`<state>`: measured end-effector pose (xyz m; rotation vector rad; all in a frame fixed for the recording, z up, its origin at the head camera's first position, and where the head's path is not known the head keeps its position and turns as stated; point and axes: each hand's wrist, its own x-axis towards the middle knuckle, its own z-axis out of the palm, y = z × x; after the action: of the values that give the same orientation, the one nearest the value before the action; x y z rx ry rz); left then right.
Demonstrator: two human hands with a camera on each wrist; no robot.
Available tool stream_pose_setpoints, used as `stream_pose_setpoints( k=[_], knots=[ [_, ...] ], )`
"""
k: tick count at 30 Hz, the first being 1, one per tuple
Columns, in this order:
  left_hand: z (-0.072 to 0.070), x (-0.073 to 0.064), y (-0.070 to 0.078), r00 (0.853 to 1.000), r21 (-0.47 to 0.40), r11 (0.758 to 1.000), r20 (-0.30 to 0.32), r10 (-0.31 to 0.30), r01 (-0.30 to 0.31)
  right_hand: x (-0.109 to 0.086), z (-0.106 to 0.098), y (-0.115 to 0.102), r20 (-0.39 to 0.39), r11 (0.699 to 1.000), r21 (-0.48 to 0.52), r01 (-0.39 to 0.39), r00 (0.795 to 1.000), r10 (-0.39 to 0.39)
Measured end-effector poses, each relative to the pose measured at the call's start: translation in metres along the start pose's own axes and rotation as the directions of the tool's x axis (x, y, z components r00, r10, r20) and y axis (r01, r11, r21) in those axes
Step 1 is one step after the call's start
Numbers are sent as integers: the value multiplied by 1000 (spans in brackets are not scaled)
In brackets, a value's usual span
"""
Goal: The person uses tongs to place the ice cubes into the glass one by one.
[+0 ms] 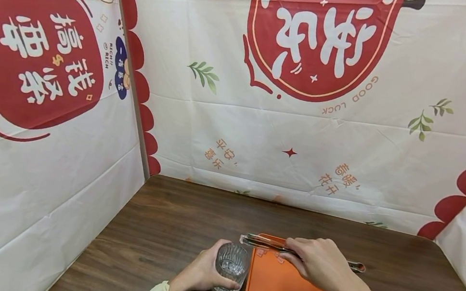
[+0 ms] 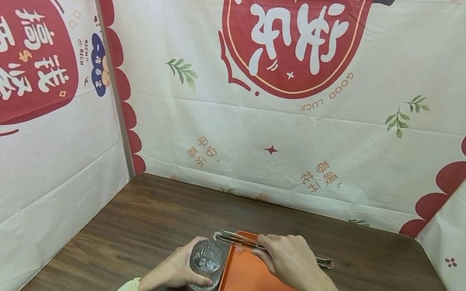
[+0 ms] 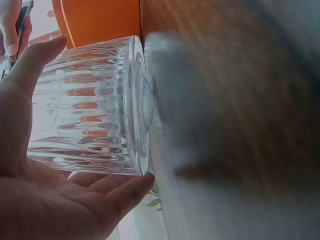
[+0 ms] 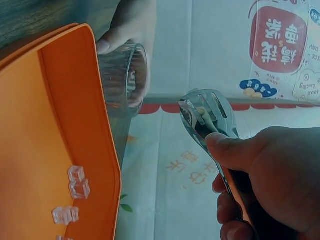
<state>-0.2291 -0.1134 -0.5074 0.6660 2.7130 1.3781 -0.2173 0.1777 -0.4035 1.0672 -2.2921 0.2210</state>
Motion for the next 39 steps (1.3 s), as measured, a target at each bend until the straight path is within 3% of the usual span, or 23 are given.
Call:
stream_pose_setpoints(
  k=[39],
  knots=[
    [-1, 1, 0, 1000, -8, 1000, 9, -4, 4, 4, 14, -11, 46, 999, 26, 30, 998, -31]
  ],
)
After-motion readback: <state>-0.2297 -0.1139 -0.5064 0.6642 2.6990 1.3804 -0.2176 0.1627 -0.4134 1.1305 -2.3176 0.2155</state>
